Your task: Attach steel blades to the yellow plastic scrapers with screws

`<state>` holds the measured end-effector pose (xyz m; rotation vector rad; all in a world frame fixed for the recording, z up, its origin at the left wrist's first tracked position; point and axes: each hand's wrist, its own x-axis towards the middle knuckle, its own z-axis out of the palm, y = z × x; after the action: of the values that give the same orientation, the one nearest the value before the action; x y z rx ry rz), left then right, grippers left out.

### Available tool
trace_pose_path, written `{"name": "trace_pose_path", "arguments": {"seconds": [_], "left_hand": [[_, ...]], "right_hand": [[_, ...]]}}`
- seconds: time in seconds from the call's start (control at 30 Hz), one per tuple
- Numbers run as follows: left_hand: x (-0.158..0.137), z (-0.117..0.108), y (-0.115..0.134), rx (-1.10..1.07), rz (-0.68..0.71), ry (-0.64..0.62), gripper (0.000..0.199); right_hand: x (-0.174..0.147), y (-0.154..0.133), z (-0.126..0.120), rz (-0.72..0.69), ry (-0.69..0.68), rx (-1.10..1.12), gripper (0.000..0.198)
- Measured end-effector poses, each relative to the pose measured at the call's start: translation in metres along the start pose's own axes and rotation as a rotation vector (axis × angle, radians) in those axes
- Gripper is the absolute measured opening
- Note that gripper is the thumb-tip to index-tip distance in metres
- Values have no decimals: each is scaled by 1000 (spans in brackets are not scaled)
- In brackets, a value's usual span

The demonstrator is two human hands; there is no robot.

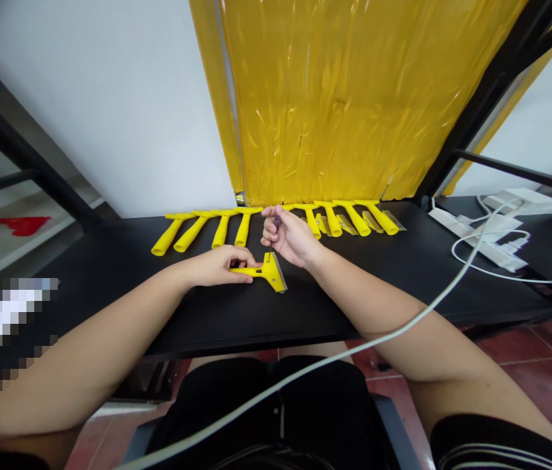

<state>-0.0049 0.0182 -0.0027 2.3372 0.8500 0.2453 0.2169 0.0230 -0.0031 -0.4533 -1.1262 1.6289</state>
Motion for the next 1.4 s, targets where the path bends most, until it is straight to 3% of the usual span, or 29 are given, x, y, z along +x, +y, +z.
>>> {"name": "trace_pose_path", "arguments": {"seconds": [0.1, 0.23, 0.43, 0.67, 0.87, 1.1, 1.27, 1.4], "left_hand": [[0, 0, 1, 0, 5, 3, 35], [0, -1, 2, -6, 13, 9, 35], [0, 1, -2, -14, 5, 10, 34], [-1, 0, 0, -22, 9, 22, 40], [-1, 1, 2, -15, -1, 18, 34], [-1, 0, 1, -19, -4, 11, 34], [-1, 0, 1, -18, -5, 9, 33], [0, 0, 1, -14, -2, 13, 32]], "right_hand": [[-1, 6, 6, -62, 16, 74, 36], [1, 5, 4, -121, 70, -36, 42], [-3, 0, 2, -17, -1, -81, 39], [-4, -2, 1, -75, 26, -68, 43], [-2, -6, -7, 12, -14, -68, 38], [-5, -4, 0, -65, 38, -72, 42], [-2, -7, -9, 13, -6, -107, 37], [-5, -4, -1, 3, 6, -52, 38]]}}
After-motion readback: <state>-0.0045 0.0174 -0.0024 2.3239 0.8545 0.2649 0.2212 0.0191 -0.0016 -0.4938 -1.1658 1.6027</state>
